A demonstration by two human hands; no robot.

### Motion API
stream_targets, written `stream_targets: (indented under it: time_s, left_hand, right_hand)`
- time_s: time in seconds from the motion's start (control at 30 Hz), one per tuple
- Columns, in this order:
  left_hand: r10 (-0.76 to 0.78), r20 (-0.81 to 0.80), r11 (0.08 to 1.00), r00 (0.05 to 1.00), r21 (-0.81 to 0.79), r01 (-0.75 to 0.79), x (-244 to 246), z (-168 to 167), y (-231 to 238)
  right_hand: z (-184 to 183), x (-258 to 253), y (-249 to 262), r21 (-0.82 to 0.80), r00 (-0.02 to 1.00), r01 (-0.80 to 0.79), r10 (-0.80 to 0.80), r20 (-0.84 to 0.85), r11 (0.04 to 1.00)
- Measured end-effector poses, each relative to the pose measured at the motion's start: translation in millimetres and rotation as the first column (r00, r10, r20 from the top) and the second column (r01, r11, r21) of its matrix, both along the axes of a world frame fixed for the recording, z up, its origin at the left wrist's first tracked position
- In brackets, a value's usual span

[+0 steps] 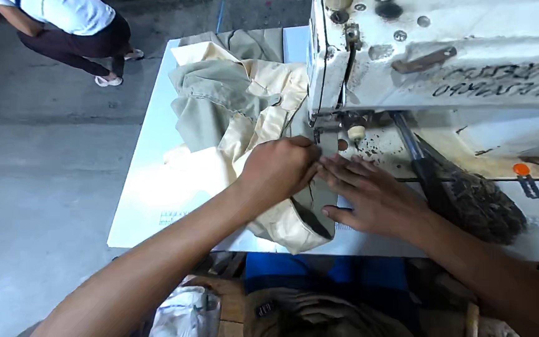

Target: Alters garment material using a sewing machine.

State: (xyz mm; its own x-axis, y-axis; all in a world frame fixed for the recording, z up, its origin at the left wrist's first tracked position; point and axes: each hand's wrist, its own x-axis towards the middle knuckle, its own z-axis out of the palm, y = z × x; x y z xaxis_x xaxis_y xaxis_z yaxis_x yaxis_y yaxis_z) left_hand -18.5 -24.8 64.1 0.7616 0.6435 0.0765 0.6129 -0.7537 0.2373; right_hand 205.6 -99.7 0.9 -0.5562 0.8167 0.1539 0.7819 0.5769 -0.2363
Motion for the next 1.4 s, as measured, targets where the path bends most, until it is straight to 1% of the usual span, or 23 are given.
stream_targets:
  time_s: [0.03,0.1,0.2,0.33,0.43,0.57,0.8,0.93,1.03,1.1,1.17,1.2,1.3,1.37,1.4]
  left_hand:
    - [0.005,-0.009,1.0,1.0,-0.007,-0.005,-5.2,-14.1,9.9]
    - [0.001,0.004,0.999,1.0,0.051,-0.001,-13.5,-37.0,10.0]
    - [-0.011,0.021,0.986,1.0,0.167,0.007,-16.6,-49.8,1.3]
    - [-0.012,-0.031,0.983,0.999,0.182,0.017,-16.0,-48.3,3.5]
    - [-0.013,-0.027,0.981,1.0,0.191,0.018,-15.4,-48.5,4.5]
    - [-0.008,-0.028,0.981,1.0,0.195,0.014,-14.6,-49.3,7.9]
    - [0.026,-0.051,0.983,0.998,0.183,-0.016,-7.3,-47.9,22.1]
    - [0.03,-0.054,0.973,0.998,0.232,-0.017,-5.2,-46.9,32.6]
    - [0.032,-0.017,0.957,0.999,0.289,-0.025,-4.2,-45.2,33.4]
    - [-0.005,0.066,0.947,0.998,0.32,-0.016,-2.5,-38.5,23.9]
    - [-0.071,0.147,0.959,0.987,0.284,0.027,1.9,-34.9,11.2]
    - [-0.086,0.155,0.967,0.984,0.25,0.045,4.0,-38.7,6.3]
    - [-0.07,0.146,0.978,0.987,0.204,0.039,5.9,-55.9,0.6]
    - [-0.062,0.132,0.978,0.989,0.204,0.034,4.8,-58.9,-2.3]
    - [-0.061,0.123,0.978,0.991,0.206,0.034,5.1,-58.8,-3.3]
  right_hand:
    - [-0.2,0.1,1.5,-0.001,1.0,0.001,-0.001,-0.013,1.0]
    - [-1.3,-0.5,3.2,0.002,0.999,0.006,-0.006,-0.032,1.0]
    - [0.3,-0.5,4.3,-0.016,0.999,0.021,-0.022,-0.049,1.0]
    - [-1.5,1.2,6.6,-0.01,0.996,0.033,-0.034,-0.078,0.999]
    - [-1.1,1.8,7.4,0.007,0.998,0.036,-0.035,-0.059,0.999]
    - [-3.5,5.6,12.4,0.019,0.997,0.023,-0.021,-0.078,1.0]
    - [-1.8,14.7,33.3,-0.048,0.999,0.01,-0.011,-0.039,0.999]
    - [-1.0,17.3,42.5,-0.073,1.0,0.019,-0.02,-0.017,0.997]
    - [0.9,19.1,48.4,-0.097,0.999,0.028,-0.026,0.019,0.995]
    - [2.6,19.6,51.3,-0.103,0.999,0.03,-0.028,0.021,0.994]
    - [4.5,19.0,52.5,-0.114,0.999,0.03,-0.028,0.025,0.993]
    - [4.7,18.5,51.4,-0.119,0.999,0.035,-0.032,0.024,0.992]
    - [2.3,18.7,52.0,-0.105,0.999,0.034,-0.037,-0.02,0.994]
    - [3.8,19.3,52.2,-0.088,0.989,0.044,-0.056,-0.139,0.995]
    - [4.6,19.4,52.2,-0.018,0.97,0.088,-0.09,-0.224,0.996]
